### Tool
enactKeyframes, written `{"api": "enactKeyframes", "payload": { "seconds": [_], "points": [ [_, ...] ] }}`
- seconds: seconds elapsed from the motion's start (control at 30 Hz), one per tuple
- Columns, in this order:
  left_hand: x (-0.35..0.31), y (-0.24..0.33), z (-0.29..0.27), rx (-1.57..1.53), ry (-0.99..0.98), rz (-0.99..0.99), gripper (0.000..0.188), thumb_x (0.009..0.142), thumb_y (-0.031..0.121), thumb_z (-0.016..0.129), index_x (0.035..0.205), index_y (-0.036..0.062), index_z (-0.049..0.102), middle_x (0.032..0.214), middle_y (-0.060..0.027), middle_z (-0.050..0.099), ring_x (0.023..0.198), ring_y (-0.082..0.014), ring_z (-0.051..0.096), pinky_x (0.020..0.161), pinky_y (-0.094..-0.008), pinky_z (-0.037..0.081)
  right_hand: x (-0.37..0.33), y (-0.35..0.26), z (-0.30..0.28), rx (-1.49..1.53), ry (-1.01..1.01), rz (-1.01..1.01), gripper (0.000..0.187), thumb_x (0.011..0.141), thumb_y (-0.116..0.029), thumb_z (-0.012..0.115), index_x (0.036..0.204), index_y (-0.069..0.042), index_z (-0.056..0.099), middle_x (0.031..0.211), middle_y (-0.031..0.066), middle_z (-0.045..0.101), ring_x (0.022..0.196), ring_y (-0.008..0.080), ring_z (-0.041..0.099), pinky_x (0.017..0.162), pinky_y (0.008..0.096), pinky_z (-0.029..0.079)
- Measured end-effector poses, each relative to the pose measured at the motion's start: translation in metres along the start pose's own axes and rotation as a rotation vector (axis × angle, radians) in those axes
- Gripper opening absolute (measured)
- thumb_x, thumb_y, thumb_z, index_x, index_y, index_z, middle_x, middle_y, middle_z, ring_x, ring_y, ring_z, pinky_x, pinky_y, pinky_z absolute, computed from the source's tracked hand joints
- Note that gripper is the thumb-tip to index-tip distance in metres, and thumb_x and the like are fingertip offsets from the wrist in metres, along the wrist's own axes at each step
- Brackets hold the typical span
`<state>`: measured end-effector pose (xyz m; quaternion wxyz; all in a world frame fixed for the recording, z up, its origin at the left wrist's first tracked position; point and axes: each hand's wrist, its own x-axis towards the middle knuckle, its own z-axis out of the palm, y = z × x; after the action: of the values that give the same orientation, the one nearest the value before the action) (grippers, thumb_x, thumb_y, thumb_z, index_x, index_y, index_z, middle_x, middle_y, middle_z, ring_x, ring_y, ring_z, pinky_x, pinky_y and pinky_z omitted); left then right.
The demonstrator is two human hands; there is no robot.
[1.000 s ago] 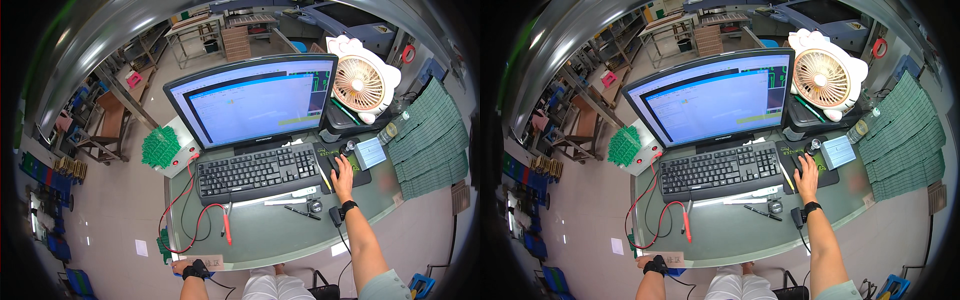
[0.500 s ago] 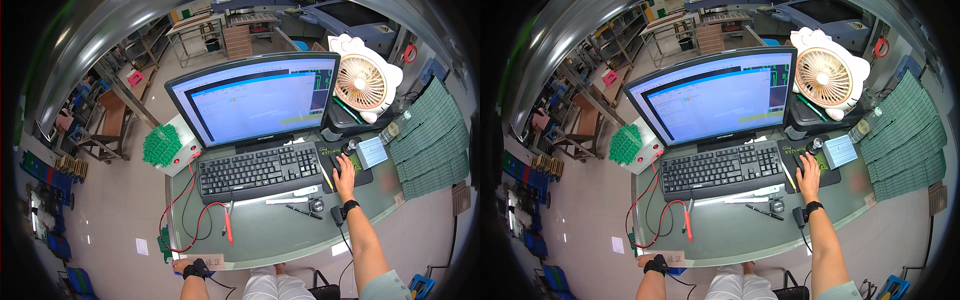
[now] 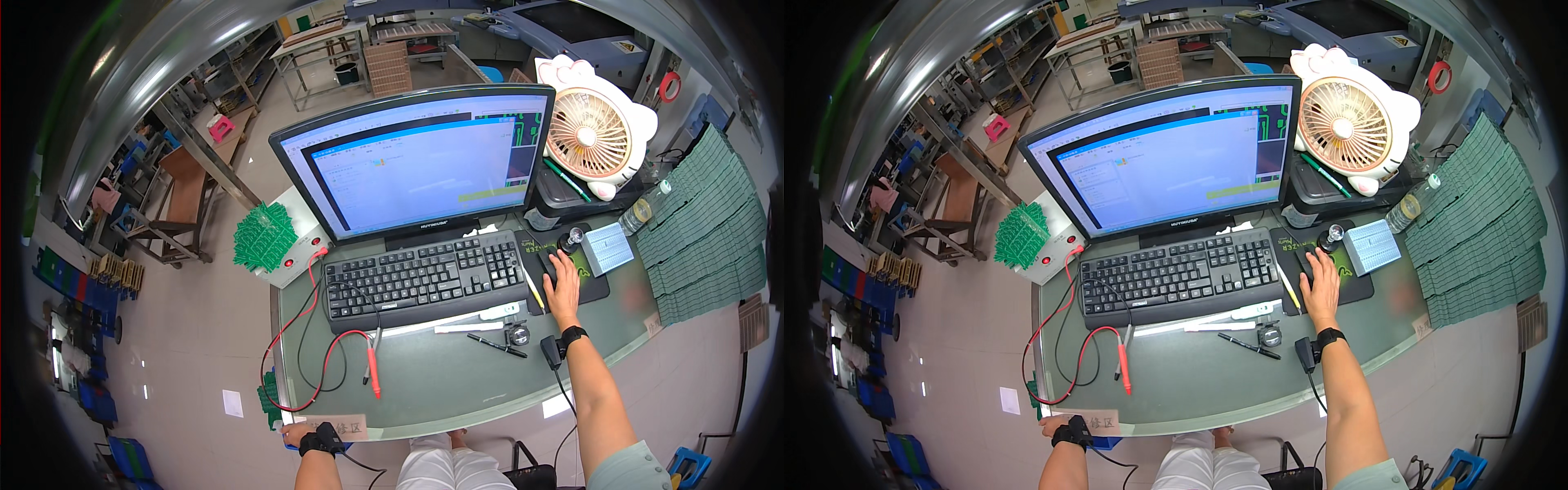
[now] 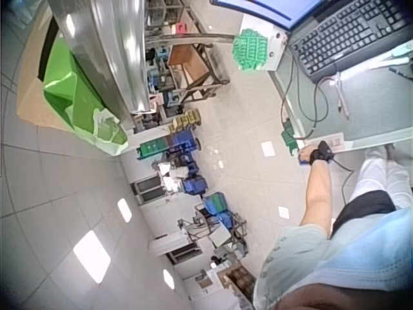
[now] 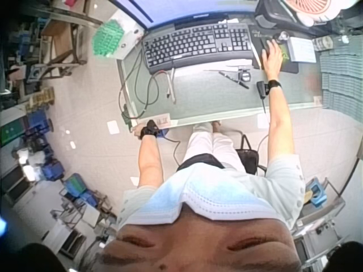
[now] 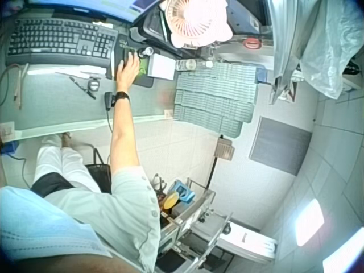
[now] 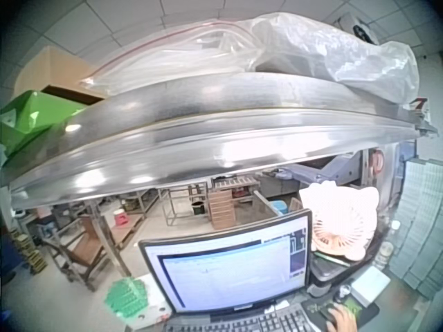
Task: Inspecting a printed circuit board and using a computer for quality control verification.
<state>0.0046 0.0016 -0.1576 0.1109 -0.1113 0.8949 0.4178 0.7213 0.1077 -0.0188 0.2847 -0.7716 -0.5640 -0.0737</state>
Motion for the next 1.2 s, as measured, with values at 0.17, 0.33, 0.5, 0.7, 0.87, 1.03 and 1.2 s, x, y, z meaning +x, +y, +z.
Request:
{"api": "enactKeyframes", "payload": {
  "seconds": [0.17,0.33,0.5,0.7,0.87,1.03,1.2],
  "points": [
    [0.013,0.0,-0.008,-0.014,0.014,0.027,0.062,0.102,0.046,0.029,0.118,-0.01,0.049,0.116,-0.0312,0.063,0.102,-0.0464,0.065,0.085,-0.0536,0.058,0.001,-0.006,0.007,0.023,0.0,-0.006,0.051,0.086,-0.014,0.066,0.135,-0.016,0.052,0.146,0.0052,0.045,0.134,0.0299,0.042,0.11,0.044,0.034],
    [0.015,0.004,-0.015,0.085,-0.021,0.023,0.063,0.103,0.046,0.027,0.123,-0.0106,0.045,0.121,-0.0315,0.06,0.105,-0.0465,0.063,0.088,-0.0534,0.057,0.002,-0.01,0.007,0.036,0.004,-0.008,0.051,0.086,-0.013,0.066,0.135,-0.016,0.052,0.146,0.0052,0.046,0.134,0.0299,0.042,0.11,0.044,0.034],
    [-0.021,0.002,0.008,0.07,-0.065,0.001,0.064,0.103,0.046,0.023,0.126,-0.0108,0.042,0.123,-0.0324,0.058,0.108,-0.0469,0.062,0.091,-0.0534,0.055,-0.002,0.009,-0.005,-0.026,0.008,0.017,0.052,0.085,-0.012,0.066,0.135,-0.015,0.052,0.146,0.0053,0.046,0.134,0.0303,0.041,0.11,0.0443,0.034],
    [0.078,-0.046,0.016,0.552,0.011,0.485,0.065,0.103,0.048,0.025,0.123,-0.0111,0.046,0.119,-0.0334,0.06,0.106,-0.0466,0.063,0.086,-0.0534,0.057,0.002,-0.01,0.003,0.0,0.017,0.01,0.059,0.084,-0.013,0.067,0.139,-0.016,0.047,0.151,0.0075,0.039,0.136,0.0314,0.039,0.111,0.0457,0.032],
    [0.101,-0.042,-0.004,0.466,0.036,0.475,0.062,0.103,0.045,0.029,0.121,-0.0116,0.047,0.116,-0.0331,0.062,0.105,-0.0463,0.064,0.083,-0.0523,0.058,0.003,-0.02,0.014,0.048,-0.005,0.017,0.061,0.084,-0.013,0.067,0.141,-0.016,0.045,0.153,0.008,0.036,0.136,0.0319,0.039,0.112,0.046,0.031],
    [-0.021,0.001,0.009,0.34,-0.051,0.155,0.062,0.102,0.045,0.029,0.12,-0.0119,0.047,0.119,-0.033,0.06,0.104,-0.0482,0.063,0.085,-0.0525,0.057,-0.002,0.007,-0.01,-0.032,0.019,0.045,0.061,0.083,-0.013,0.068,0.14,-0.015,0.046,0.152,0.0078,0.037,0.135,0.0316,0.039,0.112,0.0458,0.031],
    [0.014,0.002,-0.016,0.202,0.033,0.155,0.05,0.103,0.035,0.033,0.122,-0.01,0.045,0.112,-0.0317,0.062,0.102,-0.044,0.064,0.084,-0.0488,0.054,0.001,-0.015,0.007,0.044,0.005,0.024,0.057,0.084,-0.014,0.068,0.138,-0.016,0.05,0.151,0.0077,0.04,0.134,0.0308,0.041,0.112,0.045,0.031]
  ]
}}
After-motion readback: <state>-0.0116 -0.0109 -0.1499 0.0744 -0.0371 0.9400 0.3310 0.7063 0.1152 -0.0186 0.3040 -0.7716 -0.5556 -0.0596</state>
